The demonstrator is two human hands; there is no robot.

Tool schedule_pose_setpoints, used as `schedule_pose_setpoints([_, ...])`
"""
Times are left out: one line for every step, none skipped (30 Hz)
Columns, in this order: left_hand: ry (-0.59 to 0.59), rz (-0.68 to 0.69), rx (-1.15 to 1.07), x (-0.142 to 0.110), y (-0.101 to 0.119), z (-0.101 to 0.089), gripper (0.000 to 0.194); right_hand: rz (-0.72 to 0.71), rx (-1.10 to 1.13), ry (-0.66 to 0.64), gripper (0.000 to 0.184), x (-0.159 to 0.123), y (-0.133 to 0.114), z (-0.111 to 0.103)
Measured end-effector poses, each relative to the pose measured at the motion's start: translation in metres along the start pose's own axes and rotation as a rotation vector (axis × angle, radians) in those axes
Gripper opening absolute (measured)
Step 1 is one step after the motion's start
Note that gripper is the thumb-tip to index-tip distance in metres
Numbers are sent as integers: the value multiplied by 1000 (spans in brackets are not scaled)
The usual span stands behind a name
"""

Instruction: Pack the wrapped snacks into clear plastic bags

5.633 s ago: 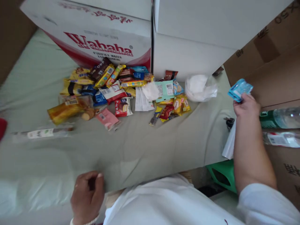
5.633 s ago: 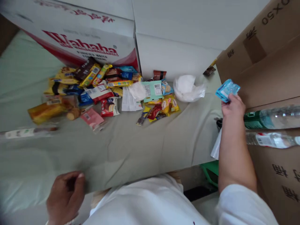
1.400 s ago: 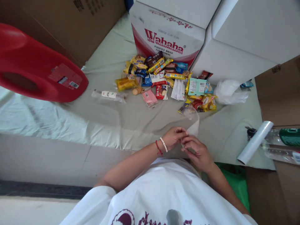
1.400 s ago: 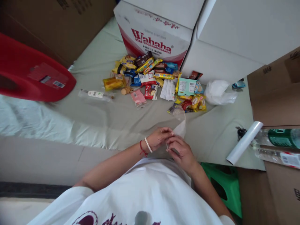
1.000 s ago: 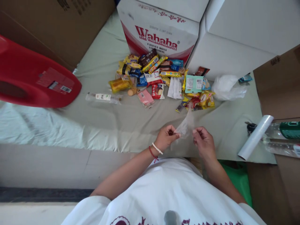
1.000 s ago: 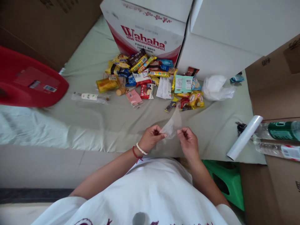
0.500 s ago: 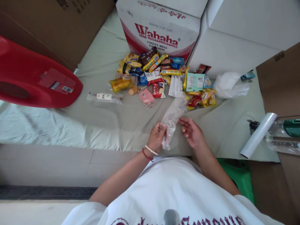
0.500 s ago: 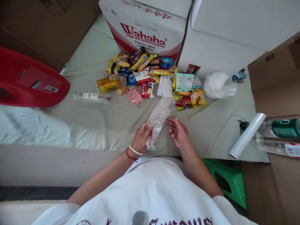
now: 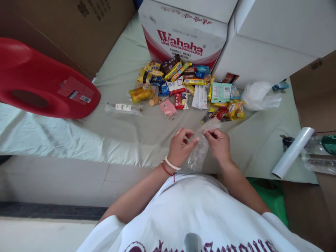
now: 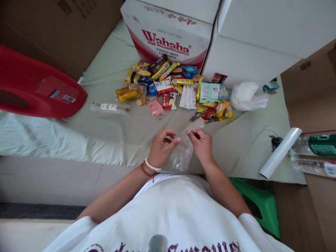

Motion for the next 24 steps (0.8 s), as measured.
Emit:
schedule_pose_setpoints([-50,2,-52,7,4,11,27,-16,-37,-25,25,-3,-4,2])
schedule_pose_setpoints([-75,-3,-113,14,5,21,28,-28,-63,-48,25,-5,-7,4])
schedule_pose_setpoints([-79,-18,-188,20,4,28,28,-35,-75,-67,24,-6,-10,5])
schedule_pose_setpoints([-79,-45,-277,25,1,35,27,-34,-67,-81,25,-7,-11,5])
schedule_pose_setpoints([-82,-84,-376,28,-5,41,28,-21,-37,-95,26,-7,-11,5])
schedule_pose_setpoints([-86,-132,-474,30,-12,46,30,7,16,-113,27,-7,-10,4])
schedule_pose_setpoints([-97,-183,-564,30,-19,50,34,47,88,-134,28,-6,-6,4])
schedule_pose_setpoints([-112,-231,-640,28,-25,54,37,89,165,-153,30,-6,-2,3])
schedule_pose_setpoints([-128,-272,-696,26,-30,55,39,126,233,-160,32,-6,1,1])
schedule_pose_setpoints([-133,-303,-736,23,-34,56,41,154,286,-160,33,-6,5,-1])
schedule_pose_setpoints([-126,-324,-762,21,-37,54,42,175,323,-154,35,-6,8,-3])
schedule_pose_setpoints([-115,-335,-772,19,-39,51,43,188,346,-145,36,-6,10,-5])
schedule_pose_setpoints([-101,-335,-764,18,-39,48,42,195,360,-137,38,-7,11,-6])
schedule_pose_setpoints([-91,-322,-740,17,-37,45,41,200,365,-134,40,-7,12,-6])
schedule_pose_setpoints([-91,-301,-708,17,-34,43,39,201,362,-135,42,-8,11,-5])
schedule_pose_setpoints([-99,-274,-670,16,-30,42,37,190,348,-136,44,-8,9,-3])
schedule_pose_setpoints([-113,-243,-631,16,-25,41,36,164,319,-143,44,-8,6,0])
schedule_pose_setpoints([-129,-212,-596,15,-20,42,34,127,278,-155,43,-8,1,3])
schedule_pose_setpoints([-139,-184,-569,15,-15,42,32,85,234,-171,41,-7,-5,7])
schedule_pose_setpoints([-142,-165,-554,14,-12,42,31,50,197,-182,38,-6,-10,10])
schedule_pose_setpoints([-132,-159,-555,14,-10,40,31,26,177,-186,35,-4,-14,11])
schedule_pose_setpoints([-112,-172,-574,13,-10,37,30,16,177,-180,32,-2,-16,10])
schedule_pose_setpoints([-86,-202,-611,13,-12,33,30,18,194,-166,30,1,-17,6])
schedule_pose_setpoints([-58,-242,-662,12,-16,28,31,26,219,-148,28,3,-18,1])
Point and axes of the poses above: each hand's wrist, its own x-axis towards the middle knuckle, its own z-axis out of the palm, y = z × x, the point moved 8 cm from there along x, towards the middle knuckle, and after that the axes turned 5 degrees about -y, right-handed, at the moved point
